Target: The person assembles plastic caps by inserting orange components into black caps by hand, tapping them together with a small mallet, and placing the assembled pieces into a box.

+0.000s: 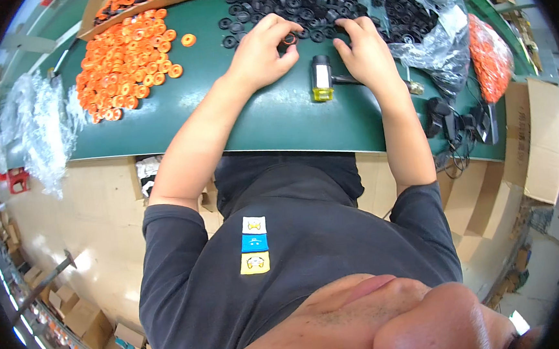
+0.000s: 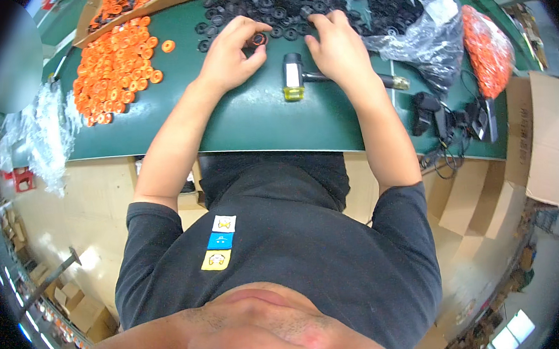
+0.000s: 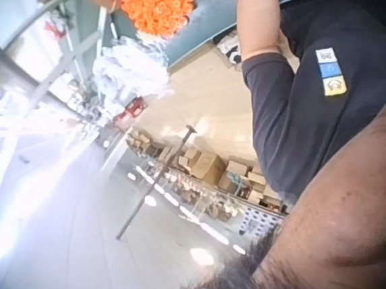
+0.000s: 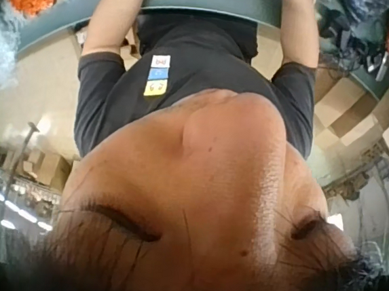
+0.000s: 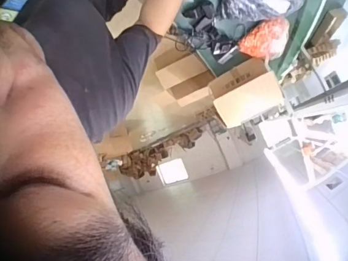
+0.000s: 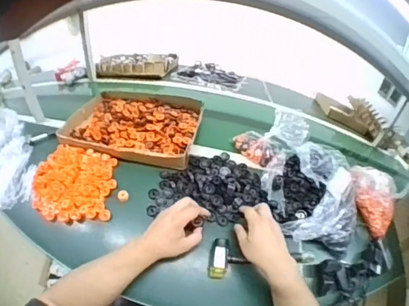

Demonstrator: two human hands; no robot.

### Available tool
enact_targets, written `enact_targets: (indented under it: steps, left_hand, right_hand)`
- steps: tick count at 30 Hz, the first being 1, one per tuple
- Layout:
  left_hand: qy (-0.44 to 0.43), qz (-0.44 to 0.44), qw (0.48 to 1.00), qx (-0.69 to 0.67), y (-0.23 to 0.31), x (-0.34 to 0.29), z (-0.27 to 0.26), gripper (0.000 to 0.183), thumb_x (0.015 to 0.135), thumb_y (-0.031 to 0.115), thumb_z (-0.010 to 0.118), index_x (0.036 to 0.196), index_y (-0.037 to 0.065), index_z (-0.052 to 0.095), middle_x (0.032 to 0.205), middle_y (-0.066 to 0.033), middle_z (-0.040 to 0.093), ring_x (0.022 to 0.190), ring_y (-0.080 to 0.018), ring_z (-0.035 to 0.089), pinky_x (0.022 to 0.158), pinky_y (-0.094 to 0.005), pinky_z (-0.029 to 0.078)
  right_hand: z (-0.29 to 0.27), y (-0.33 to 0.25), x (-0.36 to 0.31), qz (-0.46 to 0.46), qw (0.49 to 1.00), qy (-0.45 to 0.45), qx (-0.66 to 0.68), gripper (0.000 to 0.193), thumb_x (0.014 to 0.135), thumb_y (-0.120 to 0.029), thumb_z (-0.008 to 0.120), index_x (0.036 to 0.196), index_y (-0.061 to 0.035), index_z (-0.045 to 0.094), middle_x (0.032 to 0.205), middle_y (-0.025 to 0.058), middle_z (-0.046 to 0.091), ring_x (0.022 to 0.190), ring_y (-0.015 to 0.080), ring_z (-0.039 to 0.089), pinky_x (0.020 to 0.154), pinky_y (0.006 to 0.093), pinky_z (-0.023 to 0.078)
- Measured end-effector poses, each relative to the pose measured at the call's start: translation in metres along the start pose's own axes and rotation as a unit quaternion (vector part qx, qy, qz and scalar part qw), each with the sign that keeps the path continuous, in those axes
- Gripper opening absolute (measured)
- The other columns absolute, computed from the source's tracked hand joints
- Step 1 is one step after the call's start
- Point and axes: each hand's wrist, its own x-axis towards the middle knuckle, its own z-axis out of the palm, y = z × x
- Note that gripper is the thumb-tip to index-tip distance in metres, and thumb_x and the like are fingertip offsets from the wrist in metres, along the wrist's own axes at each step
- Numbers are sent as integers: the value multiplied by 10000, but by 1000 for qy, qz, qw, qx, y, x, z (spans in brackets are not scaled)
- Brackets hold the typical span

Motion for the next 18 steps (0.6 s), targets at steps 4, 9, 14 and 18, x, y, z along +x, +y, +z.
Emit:
enact_targets:
  steps: [4, 9, 14, 18]
  left_hand:
    - [19, -35, 999, -22, 6, 3, 3, 262, 796, 25, 677, 1058, 38, 682, 995, -64, 596, 842, -160, 649, 741, -286, 540]
    - [33, -12, 999, 33, 4, 4, 0, 265, 786, 7, 678, 1050, 31, 676, 1018, -77, 590, 829, -168, 633, 752, -285, 535]
    - [59, 16, 997, 53, 7, 12, -1, 267, 780, -1, 677, 1046, 24, 663, 1012, -94, 580, 890, -196, 620, 748, -300, 527]
    - [89, 18, 991, 99, -6, 46, -18, 261, 793, 25, 683, 1053, 29, 657, 928, -94, 583, 793, -194, 616, 699, -312, 515]
  right_hand:
    - [-1, 9, -14, 40, 999, 29, 20, 391, 828, -123, 739, 1198, -48, 636, 1088, 192, 567, 943, 396, 639, 838, 457, 537]
    - [0, 13, -17, 45, 995, 10, 87, 418, 820, -111, 746, 1215, -43, 627, 1125, 199, 544, 953, 393, 637, 840, 450, 538]
    - [-3, 9, -18, 33, 995, 35, 84, 487, 799, -98, 762, 1252, -17, 604, 1158, 214, 522, 988, 403, 626, 867, 453, 533]
    - [-1, 11, -23, 30, 997, 13, 66, 529, 791, -101, 771, 1278, -10, 587, 1219, 243, 506, 1069, 424, 611, 916, 451, 526]
